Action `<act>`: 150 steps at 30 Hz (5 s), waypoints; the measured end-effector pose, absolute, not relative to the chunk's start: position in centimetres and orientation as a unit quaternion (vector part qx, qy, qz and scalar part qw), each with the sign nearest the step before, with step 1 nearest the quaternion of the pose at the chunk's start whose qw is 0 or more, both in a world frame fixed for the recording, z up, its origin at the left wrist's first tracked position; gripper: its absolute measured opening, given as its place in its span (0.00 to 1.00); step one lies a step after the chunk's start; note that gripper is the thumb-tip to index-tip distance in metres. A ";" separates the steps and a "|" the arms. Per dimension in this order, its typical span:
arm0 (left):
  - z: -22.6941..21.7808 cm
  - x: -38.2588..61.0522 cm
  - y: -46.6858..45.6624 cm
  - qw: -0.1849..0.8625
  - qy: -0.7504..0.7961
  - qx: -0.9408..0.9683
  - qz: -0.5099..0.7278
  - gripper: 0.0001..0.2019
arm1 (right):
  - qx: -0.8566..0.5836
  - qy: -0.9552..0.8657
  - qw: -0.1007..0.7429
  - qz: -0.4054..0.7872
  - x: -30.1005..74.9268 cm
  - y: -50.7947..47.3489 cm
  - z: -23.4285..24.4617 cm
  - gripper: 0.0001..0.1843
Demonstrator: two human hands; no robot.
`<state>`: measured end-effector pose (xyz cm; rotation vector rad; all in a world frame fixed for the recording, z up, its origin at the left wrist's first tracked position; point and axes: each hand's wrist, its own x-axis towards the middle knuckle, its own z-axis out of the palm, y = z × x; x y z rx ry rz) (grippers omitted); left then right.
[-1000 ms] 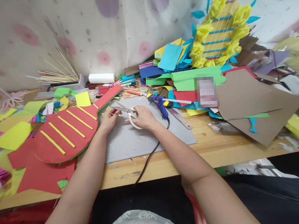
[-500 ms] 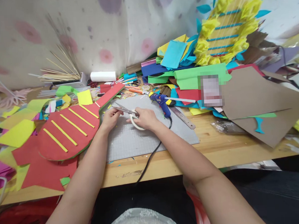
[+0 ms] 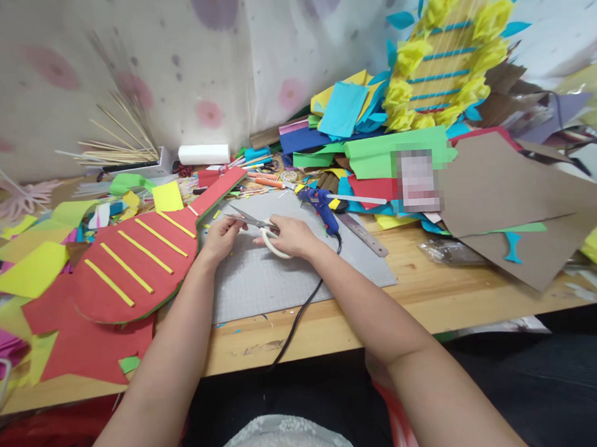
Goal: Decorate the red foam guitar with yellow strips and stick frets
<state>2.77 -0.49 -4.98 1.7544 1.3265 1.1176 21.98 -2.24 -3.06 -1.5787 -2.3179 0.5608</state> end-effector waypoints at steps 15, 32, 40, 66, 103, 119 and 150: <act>-4.7 2.7 -0.6 0.337 0.485 0.688 0.423 0.11 | -0.565 -0.794 0.143 0.173 22.3 -2.0 -3.2 0.24; -5.0 2.5 -0.5 0.307 0.471 0.711 0.422 0.10 | -0.573 -0.795 0.118 0.159 22.2 -2.4 -2.5 0.24; -4.7 2.8 -0.5 0.356 0.486 0.610 0.515 0.04 | -0.638 -0.750 0.141 0.105 21.7 -2.1 -3.4 0.26; -3.4 2.5 -0.7 0.587 0.480 0.249 0.602 0.12 | -0.649 -0.741 0.172 -0.011 22.7 -1.7 -4.8 0.11; -6.4 3.4 0.4 0.393 0.569 0.396 0.604 0.10 | -0.509 -0.700 0.287 0.410 14.1 6.8 -4.9 0.05; 0.1 -2.4 7.4 0.215 0.696 0.601 0.329 0.23 | -0.551 -0.596 0.345 0.471 13.9 6.5 -5.8 0.07; 0.1 -3.5 5.0 0.169 0.687 0.700 0.095 0.22 | -0.549 -0.512 0.372 0.547 12.7 5.7 -5.9 0.07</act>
